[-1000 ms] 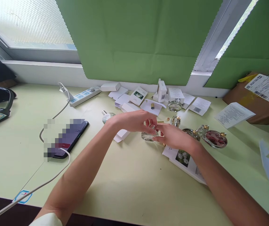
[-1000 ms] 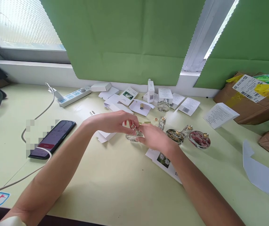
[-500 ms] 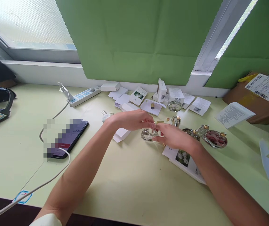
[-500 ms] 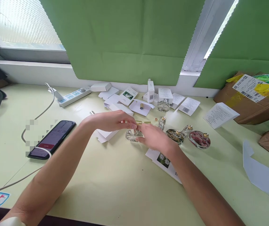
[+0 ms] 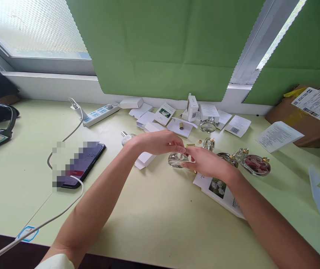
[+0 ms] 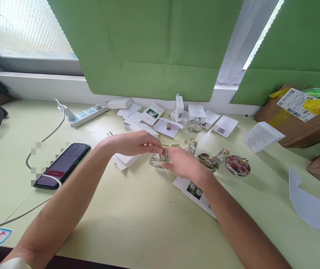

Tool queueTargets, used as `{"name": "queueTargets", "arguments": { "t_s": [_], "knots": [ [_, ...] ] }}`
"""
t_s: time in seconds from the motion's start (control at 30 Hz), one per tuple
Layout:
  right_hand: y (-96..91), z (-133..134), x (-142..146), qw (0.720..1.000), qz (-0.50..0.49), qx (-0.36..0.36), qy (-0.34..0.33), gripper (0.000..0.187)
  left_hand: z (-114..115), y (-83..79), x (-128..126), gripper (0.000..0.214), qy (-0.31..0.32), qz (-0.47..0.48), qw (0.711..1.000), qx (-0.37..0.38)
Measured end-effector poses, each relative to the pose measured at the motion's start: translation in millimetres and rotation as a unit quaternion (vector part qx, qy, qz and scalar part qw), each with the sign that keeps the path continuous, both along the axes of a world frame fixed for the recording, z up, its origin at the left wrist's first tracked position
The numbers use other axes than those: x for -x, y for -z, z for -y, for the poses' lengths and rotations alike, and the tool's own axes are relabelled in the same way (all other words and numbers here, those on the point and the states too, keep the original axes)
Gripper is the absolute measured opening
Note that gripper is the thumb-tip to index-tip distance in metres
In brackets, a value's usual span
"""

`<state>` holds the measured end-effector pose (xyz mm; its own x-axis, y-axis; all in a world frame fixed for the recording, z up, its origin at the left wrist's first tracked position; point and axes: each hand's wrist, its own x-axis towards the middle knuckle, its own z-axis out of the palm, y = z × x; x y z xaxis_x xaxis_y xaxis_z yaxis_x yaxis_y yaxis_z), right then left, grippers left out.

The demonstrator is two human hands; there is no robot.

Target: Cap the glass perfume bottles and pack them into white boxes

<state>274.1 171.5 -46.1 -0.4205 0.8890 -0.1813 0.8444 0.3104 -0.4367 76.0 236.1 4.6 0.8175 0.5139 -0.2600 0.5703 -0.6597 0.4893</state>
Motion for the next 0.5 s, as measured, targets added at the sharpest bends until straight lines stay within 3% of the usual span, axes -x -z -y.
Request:
{"name": "queueTargets", "arguments": {
  "t_s": [0.5],
  "knots": [
    [0.0, 0.1, 0.7, 1.000, -0.003, -0.003, -0.007, 0.019, -1.6, 0.9, 1.5, 0.038, -0.004, -0.010, 1.000, 0.014]
  ]
}}
